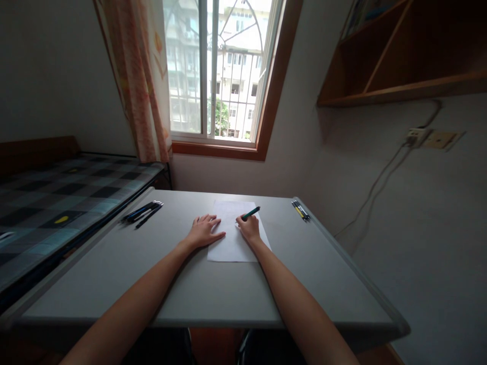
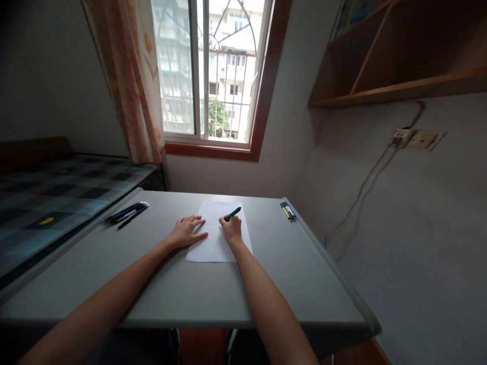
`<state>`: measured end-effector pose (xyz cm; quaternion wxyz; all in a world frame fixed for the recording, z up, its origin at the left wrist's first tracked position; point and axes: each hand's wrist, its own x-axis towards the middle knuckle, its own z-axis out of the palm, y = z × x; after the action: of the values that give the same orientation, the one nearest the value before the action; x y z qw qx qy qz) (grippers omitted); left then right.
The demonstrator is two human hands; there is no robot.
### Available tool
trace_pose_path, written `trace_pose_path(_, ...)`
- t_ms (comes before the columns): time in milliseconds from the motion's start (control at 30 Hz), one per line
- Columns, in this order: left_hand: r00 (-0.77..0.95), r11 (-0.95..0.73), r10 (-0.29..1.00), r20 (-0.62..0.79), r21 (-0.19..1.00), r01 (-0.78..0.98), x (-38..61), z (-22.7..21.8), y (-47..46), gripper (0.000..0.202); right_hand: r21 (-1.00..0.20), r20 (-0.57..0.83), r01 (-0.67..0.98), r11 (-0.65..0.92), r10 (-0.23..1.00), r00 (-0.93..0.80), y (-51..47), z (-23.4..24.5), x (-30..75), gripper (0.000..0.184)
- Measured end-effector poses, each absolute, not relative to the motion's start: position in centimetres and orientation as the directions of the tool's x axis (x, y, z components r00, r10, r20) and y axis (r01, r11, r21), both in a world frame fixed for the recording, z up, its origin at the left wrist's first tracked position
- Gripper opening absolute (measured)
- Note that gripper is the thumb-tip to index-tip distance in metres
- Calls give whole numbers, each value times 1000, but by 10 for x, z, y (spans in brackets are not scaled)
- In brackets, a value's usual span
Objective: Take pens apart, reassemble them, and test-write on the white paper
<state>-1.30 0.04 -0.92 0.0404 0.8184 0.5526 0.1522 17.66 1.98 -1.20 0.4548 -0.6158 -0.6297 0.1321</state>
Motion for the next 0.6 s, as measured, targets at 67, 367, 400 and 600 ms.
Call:
trace_pose_path(67,348,-392,914,209,232,890,-13,-10,1,62,-725,408,659,202,896,174,20,-12,177,20)
trace_pose_path(367,361,-409,904,228,224,884,-13,-12,2,63,-713,403,674,193,900,168,20,-12,176,19)
trace_pose_path(400,361,-410,904,229,224,884,-13,-13,3,63,-710,401,676,194,901,163,20,-12,176,19)
trace_pose_path(600,346,-389,915,208,223,894,-13,-12,2,63,-688,413,700,192,896,160,20,-11,175,19)
